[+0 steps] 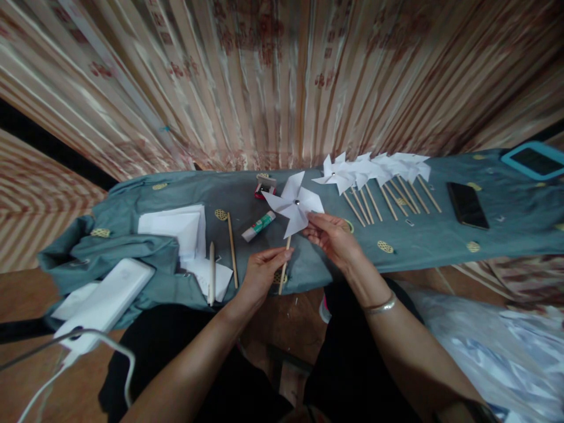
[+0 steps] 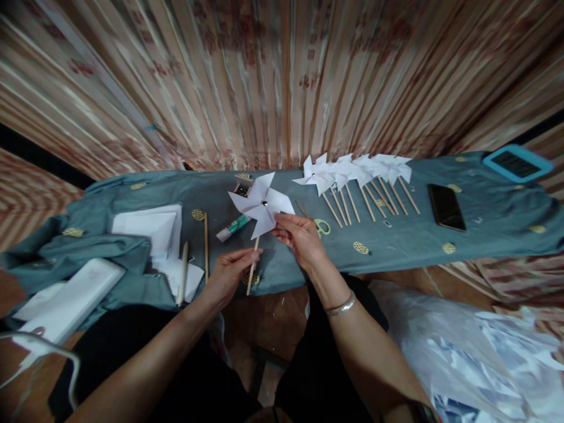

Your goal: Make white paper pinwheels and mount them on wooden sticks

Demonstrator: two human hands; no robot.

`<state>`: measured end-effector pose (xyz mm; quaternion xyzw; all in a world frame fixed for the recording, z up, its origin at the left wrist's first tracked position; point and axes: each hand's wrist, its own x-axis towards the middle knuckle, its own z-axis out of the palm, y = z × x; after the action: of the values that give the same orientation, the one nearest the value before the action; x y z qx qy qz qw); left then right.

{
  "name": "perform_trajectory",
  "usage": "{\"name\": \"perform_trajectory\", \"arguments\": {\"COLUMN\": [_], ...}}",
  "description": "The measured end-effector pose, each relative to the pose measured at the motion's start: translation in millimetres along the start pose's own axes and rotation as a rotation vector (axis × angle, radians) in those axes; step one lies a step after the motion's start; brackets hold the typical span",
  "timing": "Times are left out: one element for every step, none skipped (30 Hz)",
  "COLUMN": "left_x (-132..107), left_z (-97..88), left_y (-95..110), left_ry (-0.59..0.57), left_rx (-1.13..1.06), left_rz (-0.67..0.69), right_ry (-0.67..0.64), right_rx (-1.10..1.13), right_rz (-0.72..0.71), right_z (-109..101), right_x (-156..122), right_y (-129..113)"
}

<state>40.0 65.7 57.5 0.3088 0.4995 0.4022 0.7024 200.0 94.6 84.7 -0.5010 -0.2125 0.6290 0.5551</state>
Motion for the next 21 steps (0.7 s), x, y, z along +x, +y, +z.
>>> {"name": "perform_trajectory", "arguments": {"left_x": [0.0, 0.0, 0.1, 0.4, 1.0, 1.8, 2.7, 3.8, 4.7, 5.4, 5.7, 5.5, 4.8, 3.7, 2.5, 1.1, -0.1, -1.0, -1.6, -1.9, -1.8], "left_z": [0.2, 0.4, 0.4, 0.3, -0.1, -0.6, -1.3, -2.0, -2.7, -3.3, -3.6, -3.7, -3.6, -3.2, -2.8, -2.4, -2.0, -1.8, -1.6, -1.6, -1.7], "left_y": [0.4, 0.8, 1.3, 1.8, 2.2, 2.4, 2.5, 2.4, 2.1, 1.8, 1.5, 1.3, 1.2, 1.1, 1.1, 1.0, 0.8, 0.4, -0.3, -1.1, -2.1], "left_ry": [0.002, 0.004, 0.007, 0.01, 0.013, 0.019, 0.027, 0.035, 0.044, 0.049, 0.051, 0.046, 0.036, 0.02, 0.0, -0.024, -0.05, -0.075, -0.095, -0.108, -0.114], "left_rx": [-0.005, -0.007, -0.008, -0.008, -0.006, -0.002, 0.003, 0.008, 0.012, 0.014, 0.014, 0.012, 0.011, 0.012, 0.018, 0.025, 0.034, 0.042, 0.051, 0.059, 0.067], "left_rz": [-0.002, -0.002, 0.0, 0.003, 0.006, 0.012, 0.018, 0.023, 0.027, 0.031, 0.034, 0.036, 0.034, 0.026, 0.012, -0.008, -0.029, -0.047, -0.059, -0.062, -0.058], "right_ry": [-0.002, -0.007, -0.015, -0.026, -0.041, -0.056, -0.065, -0.068, -0.065, -0.053, -0.033, 0.0, 0.049, 0.108, 0.16, 0.199, 0.219, 0.219, 0.203, 0.173, 0.137], "right_rx": [0.008, 0.008, -0.002, -0.022, -0.052, -0.086, -0.119, -0.144, -0.161, -0.173, -0.183, -0.191, -0.202, -0.206, -0.202, -0.193, -0.177, -0.159, -0.142, -0.129, -0.122], "right_rz": [0.01, 0.017, 0.02, 0.018, 0.01, -0.008, -0.037, -0.074, -0.119, -0.171, -0.226, -0.283, -0.341, -0.393, -0.429, -0.445, -0.44, -0.42, -0.392, -0.362, -0.338], "right_z": [1.6, 3.2, 4.6, 5.5, 6.0, 5.8, 4.7, 2.9, 0.2, -3.3, -7.3, -11.7, -16.2, -20.5, -24.3, -27.5, -29.8, -31.2, -31.7, -31.4, -30.5], "right_x": [-0.9, -1.9, -3.0, -4.2, -5.3, -6.2, -6.7, -6.7, -6.0, -4.6, -2.5, 0.3, 3.5, 6.9, 10.3, 13.4, 15.9, 17.8, 19.0, 19.5, 19.5], "right_y": [0.9, 1.9, 2.9, 3.6, 4.0, 3.8, 2.9, 1.2, -1.2, -4.1, -7.4, -10.6, -13.6, -16.1, -17.9, -19.1, -19.6, -19.5, -19.1, -18.4, -17.8]}}
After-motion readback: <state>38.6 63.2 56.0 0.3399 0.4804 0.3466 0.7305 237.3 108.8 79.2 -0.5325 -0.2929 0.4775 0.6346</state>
